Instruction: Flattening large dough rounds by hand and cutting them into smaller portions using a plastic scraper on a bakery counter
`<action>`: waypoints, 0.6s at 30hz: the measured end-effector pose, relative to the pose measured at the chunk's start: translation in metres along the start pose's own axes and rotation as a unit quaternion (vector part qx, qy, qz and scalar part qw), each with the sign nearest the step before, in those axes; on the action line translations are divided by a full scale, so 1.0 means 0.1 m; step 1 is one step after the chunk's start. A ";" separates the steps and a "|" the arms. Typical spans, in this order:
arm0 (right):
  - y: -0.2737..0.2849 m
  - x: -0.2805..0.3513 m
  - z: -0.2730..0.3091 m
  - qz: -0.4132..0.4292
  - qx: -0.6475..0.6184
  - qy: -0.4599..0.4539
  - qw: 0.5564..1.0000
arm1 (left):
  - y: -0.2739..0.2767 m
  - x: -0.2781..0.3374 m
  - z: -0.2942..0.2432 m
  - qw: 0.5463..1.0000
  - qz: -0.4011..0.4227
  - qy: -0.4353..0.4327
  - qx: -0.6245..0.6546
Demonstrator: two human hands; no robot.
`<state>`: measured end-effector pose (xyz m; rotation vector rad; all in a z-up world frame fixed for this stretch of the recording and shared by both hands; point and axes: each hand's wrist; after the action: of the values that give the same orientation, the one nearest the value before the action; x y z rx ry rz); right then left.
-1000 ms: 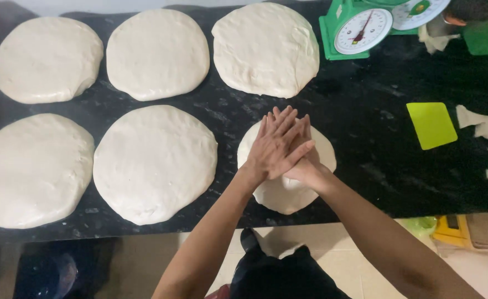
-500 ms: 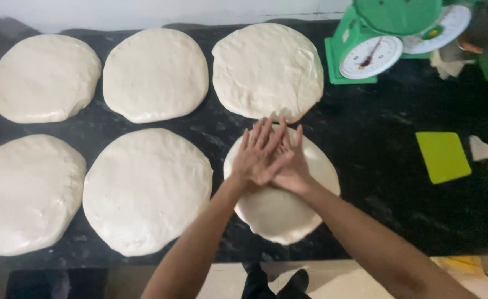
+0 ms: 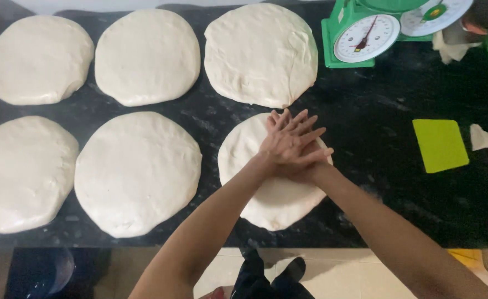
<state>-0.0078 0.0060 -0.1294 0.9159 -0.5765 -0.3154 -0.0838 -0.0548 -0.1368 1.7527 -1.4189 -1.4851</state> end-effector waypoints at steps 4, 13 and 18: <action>0.00 -0.36 -0.46 -0.007 0.008 -0.010 1.000 | -0.08 -0.17 -0.01 0.999 -0.001 -0.033 0.016; -0.04 0.55 -0.72 -0.049 0.038 -0.029 0.998 | 0.13 -0.25 0.03 0.996 0.044 0.001 0.076; -0.70 0.79 -0.93 -0.042 0.039 -0.024 0.998 | 0.57 0.38 -0.34 0.991 0.079 0.055 0.088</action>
<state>0.1098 -0.0124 -0.2040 1.0122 -0.5989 -0.3942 -0.0805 -0.1190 -0.0960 1.7485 -1.6323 -1.1936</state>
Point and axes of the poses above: each hand's wrist, its own x-axis away from the middle knuckle, its own y-axis out of the back of the hand, z = x × y, and after that the axes turned 6 degrees about -z, right-handed
